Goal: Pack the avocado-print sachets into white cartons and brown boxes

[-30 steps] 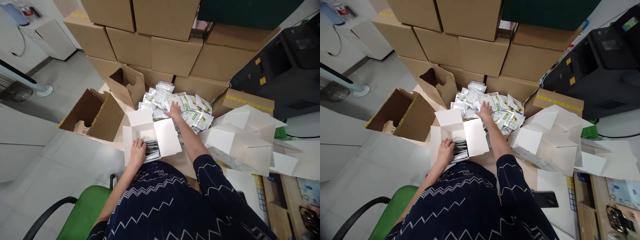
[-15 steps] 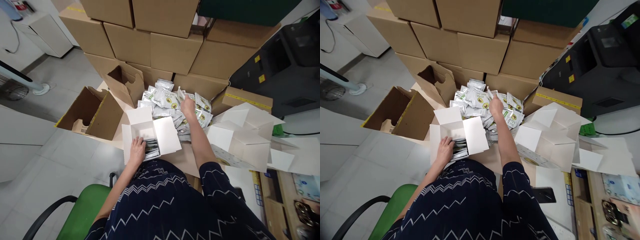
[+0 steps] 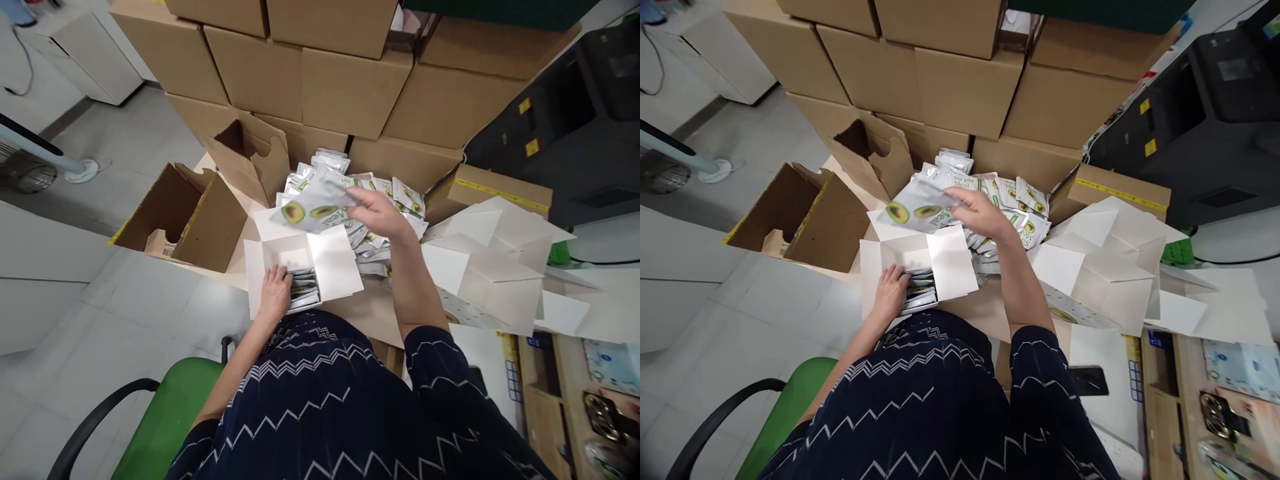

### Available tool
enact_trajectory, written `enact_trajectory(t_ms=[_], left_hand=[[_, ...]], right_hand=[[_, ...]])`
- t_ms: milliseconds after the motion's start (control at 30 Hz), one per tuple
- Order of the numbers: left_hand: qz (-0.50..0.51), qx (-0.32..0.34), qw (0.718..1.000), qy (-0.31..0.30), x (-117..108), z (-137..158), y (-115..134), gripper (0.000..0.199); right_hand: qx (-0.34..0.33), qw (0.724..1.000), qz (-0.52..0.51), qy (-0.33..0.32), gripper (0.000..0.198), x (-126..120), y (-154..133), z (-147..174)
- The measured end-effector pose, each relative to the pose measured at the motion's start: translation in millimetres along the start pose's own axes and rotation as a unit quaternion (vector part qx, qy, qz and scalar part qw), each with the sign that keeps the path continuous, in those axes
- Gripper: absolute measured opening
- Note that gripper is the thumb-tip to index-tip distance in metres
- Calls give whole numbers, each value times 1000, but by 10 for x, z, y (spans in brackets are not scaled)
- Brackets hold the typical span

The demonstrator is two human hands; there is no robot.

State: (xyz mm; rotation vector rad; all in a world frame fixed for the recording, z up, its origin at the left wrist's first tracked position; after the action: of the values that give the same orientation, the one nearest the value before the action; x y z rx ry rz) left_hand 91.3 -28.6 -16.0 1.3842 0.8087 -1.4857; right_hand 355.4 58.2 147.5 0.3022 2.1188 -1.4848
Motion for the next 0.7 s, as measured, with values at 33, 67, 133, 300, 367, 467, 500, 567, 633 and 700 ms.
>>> enact_trajectory(t_ms=[33,67,133,300,367,467,500,567,633,700], left_hand=[[-2,0,1000,0,2,1,0,38],[-5,1,1000,2,4,4,-1,38],[-10,3,1000,8,5,11,-1,38],[-11,12,999,42,20,20,-3,34],[-14,13,998,64,27,18,-7,32],[-15,16,996,89,33,16,-14,30],[-14,18,995,92,34,15,-16,29],[-13,20,995,95,38,14,-19,29],[-14,18,995,97,44,11,-24,29],[-18,17,995,100,55,7,-25,29]], right_hand=[[-10,999,-12,-46,37,135,-48,-23],[-22,996,-23,-87,39,269,-85,-44],[-45,986,-31,-156,43,528,-124,-79],[-58,962,59,-261,41,1092,-41,-133],[-59,952,98,-283,37,1278,31,-148],[-54,937,131,-319,30,1526,162,-161],[-48,932,137,-331,29,1598,209,-163],[-28,924,148,-352,29,1717,297,-166],[-7,915,154,-373,31,1811,360,-170],[7,904,155,-397,32,1887,387,-177]])
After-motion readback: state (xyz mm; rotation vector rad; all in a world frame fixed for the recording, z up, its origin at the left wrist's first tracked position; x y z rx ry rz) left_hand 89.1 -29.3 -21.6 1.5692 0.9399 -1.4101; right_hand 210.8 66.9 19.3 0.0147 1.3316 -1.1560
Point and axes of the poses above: each hand's wrist, its own z-axis away from the middle knuckle, its own x-axis out of the palm, y = z × x, the point moved 4 cm from there along -z, towards the middle knuckle, and after that the axes turned 4 degrees about -x, right-handed, at the moved point
